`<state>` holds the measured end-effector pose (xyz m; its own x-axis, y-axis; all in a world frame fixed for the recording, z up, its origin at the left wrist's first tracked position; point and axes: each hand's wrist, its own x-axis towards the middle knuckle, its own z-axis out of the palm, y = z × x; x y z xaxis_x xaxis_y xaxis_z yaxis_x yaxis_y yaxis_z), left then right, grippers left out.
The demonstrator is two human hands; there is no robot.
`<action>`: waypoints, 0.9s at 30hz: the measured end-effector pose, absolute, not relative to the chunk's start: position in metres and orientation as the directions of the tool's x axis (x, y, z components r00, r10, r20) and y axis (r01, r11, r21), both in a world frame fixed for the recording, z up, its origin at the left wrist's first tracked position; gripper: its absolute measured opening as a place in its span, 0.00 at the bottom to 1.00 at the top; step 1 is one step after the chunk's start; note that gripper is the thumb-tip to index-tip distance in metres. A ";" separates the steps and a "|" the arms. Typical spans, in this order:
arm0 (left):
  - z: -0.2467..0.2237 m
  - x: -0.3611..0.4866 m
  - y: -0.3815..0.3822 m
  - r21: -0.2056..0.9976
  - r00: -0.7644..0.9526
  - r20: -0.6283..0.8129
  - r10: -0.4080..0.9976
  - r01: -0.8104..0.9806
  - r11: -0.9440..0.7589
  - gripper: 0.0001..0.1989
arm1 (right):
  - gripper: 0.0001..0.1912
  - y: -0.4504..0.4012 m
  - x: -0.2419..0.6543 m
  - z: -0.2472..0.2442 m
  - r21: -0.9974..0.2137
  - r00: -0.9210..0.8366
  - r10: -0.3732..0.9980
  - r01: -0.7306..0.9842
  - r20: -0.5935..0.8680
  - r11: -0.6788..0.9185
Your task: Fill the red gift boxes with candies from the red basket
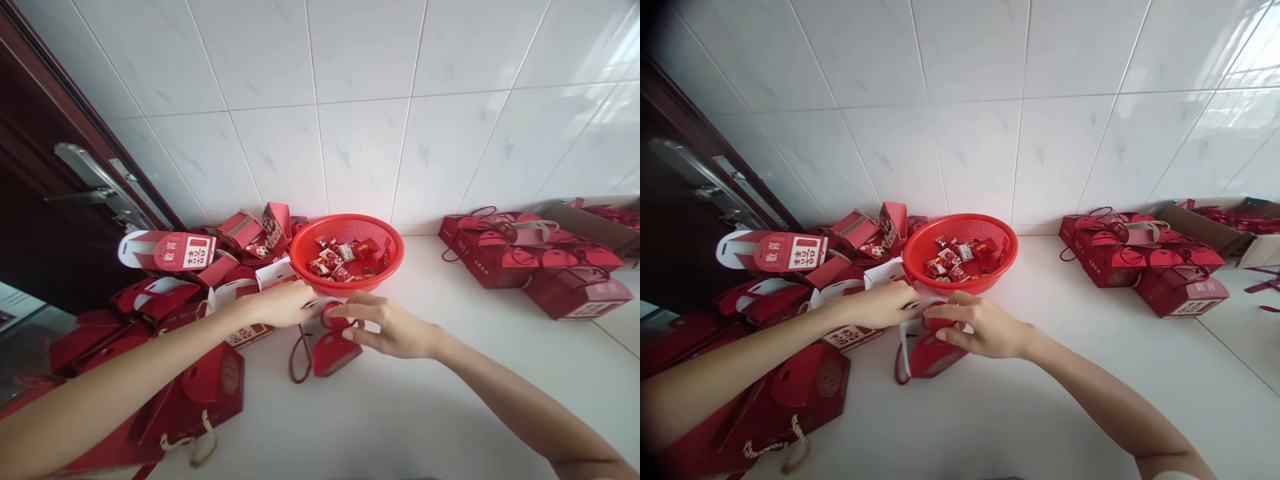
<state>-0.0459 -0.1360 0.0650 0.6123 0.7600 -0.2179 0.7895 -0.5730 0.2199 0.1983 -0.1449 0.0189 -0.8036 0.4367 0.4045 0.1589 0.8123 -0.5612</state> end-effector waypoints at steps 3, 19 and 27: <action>0.063 -0.027 -0.133 0.317 0.648 -0.172 0.742 0.750 -0.581 0.13 | 0.19 -0.151 0.194 0.016 -0.376 -0.821 0.438 0.299 0.368 0.877; 0.055 -0.024 -0.125 0.499 0.629 -0.102 0.771 0.703 -0.507 0.13 | 0.15 -0.140 0.230 -0.015 -0.978 -0.478 0.868 0.207 -0.134 -0.037; 0.063 -0.038 -0.119 0.456 0.526 -0.397 0.753 0.824 -0.336 0.30 | 0.15 -0.144 0.230 -0.034 -0.870 -0.381 0.923 0.440 0.044 0.223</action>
